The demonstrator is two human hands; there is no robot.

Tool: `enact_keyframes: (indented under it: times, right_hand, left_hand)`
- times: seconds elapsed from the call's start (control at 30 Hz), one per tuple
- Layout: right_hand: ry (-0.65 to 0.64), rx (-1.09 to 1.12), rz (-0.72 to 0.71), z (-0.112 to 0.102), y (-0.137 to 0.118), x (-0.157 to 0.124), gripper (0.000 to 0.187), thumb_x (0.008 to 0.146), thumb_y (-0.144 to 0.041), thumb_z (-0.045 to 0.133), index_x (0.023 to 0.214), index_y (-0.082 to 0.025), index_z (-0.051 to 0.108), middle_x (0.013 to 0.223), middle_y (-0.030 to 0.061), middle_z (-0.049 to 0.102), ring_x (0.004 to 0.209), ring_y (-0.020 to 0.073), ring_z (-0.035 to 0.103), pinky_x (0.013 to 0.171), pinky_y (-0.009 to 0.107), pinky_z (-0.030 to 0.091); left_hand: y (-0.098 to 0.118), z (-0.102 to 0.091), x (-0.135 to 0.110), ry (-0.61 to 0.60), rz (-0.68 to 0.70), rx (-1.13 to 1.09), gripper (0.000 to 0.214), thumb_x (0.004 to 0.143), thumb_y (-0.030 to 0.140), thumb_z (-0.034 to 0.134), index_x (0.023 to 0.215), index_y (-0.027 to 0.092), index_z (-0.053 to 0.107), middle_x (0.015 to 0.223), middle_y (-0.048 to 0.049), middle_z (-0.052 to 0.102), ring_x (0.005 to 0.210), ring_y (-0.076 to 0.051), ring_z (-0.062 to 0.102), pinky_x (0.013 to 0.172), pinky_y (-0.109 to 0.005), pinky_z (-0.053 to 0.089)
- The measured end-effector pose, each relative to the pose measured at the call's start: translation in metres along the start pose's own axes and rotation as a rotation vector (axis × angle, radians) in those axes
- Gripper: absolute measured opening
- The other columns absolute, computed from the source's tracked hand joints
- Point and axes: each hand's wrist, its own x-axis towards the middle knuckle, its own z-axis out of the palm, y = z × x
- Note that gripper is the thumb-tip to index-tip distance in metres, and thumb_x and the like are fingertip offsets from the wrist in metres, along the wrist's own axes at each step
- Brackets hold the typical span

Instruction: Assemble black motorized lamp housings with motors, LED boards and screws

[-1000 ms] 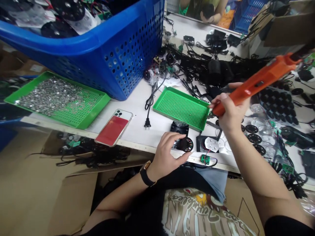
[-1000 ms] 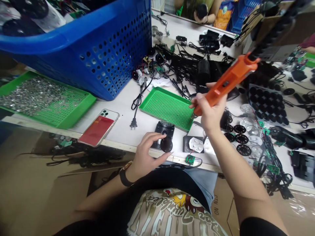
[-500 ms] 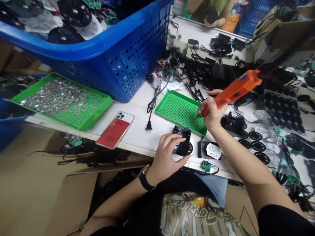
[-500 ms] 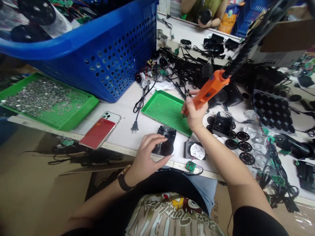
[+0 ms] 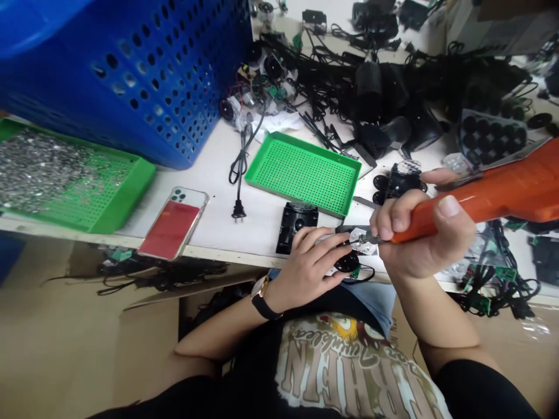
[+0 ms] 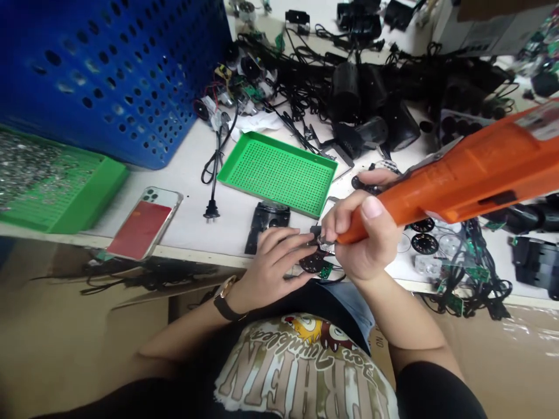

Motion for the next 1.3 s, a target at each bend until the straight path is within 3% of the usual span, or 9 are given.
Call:
enact_keyframes:
  times: [0.2, 0.57, 0.77, 0.9, 1.0, 1.13, 1.3]
  right_hand:
    - [0.058, 0.069, 0.032, -0.013, -0.006, -0.005, 0.023, 0.09, -0.051, 0.061, 0.1, -0.033, 0.052, 0.051, -0.0092, 0.04, 0.034, 0.0143, 0.039, 0.037, 0.032, 0.037]
    - [0.049, -0.054, -0.057, -0.031, -0.007, -0.012, 0.033, 0.09, -0.065, 0.056, 0.103, -0.034, 0.053, 0.053, -0.0089, 0.036, 0.036, 0.0144, 0.039, 0.039, 0.032, 0.038]
    - [0.086, 0.03, -0.046, -0.031, -0.01, -0.015, 0.021, 0.091, -0.053, 0.059, 0.1, -0.034, 0.054, 0.051, -0.0091, 0.039, 0.033, 0.0142, 0.037, 0.037, 0.032, 0.036]
    - [0.034, -0.017, -0.078, -0.035, -0.008, -0.019, 0.023, 0.093, -0.057, 0.057, 0.102, -0.036, 0.054, 0.053, -0.0091, 0.039, 0.035, 0.0145, 0.04, 0.04, 0.033, 0.039]
    - [0.02, 0.086, -0.08, -0.036, -0.007, -0.021, 0.018, 0.092, -0.048, 0.061, 0.103, -0.035, 0.056, 0.054, -0.009, 0.043, 0.035, 0.0137, 0.041, 0.04, 0.033, 0.039]
    - [0.085, 0.047, -0.133, -0.039, -0.005, -0.014, 0.02, 0.092, -0.048, 0.063, 0.102, -0.034, 0.054, 0.052, -0.0096, 0.045, 0.034, 0.0137, 0.042, 0.037, 0.032, 0.039]
    - [0.293, 0.169, -0.337, -0.045, 0.003, 0.007, 0.019, 0.085, -0.037, 0.066, 0.096, -0.025, 0.056, 0.049, -0.011, 0.05, 0.031, 0.0111, 0.039, 0.032, 0.027, 0.034]
  left_hand:
    - [0.008, 0.007, 0.003, -0.008, 0.013, -0.051, 0.045, 0.092, 0.029, 0.075, 0.135, 0.025, 0.063, 0.133, -0.0075, 0.072, 0.128, -0.028, 0.06, 0.111, -0.049, 0.043]
    - [0.018, 0.02, 0.006, -0.015, -0.004, -0.095, 0.043, 0.093, 0.037, 0.075, 0.133, 0.026, 0.063, 0.125, -0.0077, 0.074, 0.123, -0.027, 0.063, 0.11, -0.049, 0.043]
    - [0.022, 0.022, 0.011, 0.026, 0.023, -0.114, 0.043, 0.092, 0.038, 0.077, 0.128, 0.022, 0.063, 0.121, -0.0089, 0.073, 0.12, -0.026, 0.063, 0.106, -0.046, 0.047]
    - [0.025, 0.025, 0.01, 0.003, -0.009, -0.141, 0.043, 0.092, 0.042, 0.076, 0.129, 0.025, 0.063, 0.123, -0.0073, 0.072, 0.121, -0.026, 0.063, 0.106, -0.048, 0.047]
    - [0.027, 0.024, 0.008, -0.008, -0.021, -0.164, 0.047, 0.089, 0.043, 0.078, 0.13, 0.026, 0.062, 0.124, -0.0082, 0.07, 0.122, -0.027, 0.061, 0.108, -0.05, 0.047]
    - [0.029, 0.019, 0.01, -0.052, -0.074, -0.193, 0.049, 0.088, 0.041, 0.08, 0.13, 0.025, 0.06, 0.135, -0.0112, 0.064, 0.131, -0.029, 0.056, 0.112, -0.053, 0.046]
    - [0.022, 0.02, 0.027, 0.004, -0.217, -0.149, 0.044, 0.09, 0.033, 0.078, 0.129, 0.022, 0.06, 0.127, -0.0095, 0.068, 0.125, -0.027, 0.06, 0.108, -0.049, 0.049]
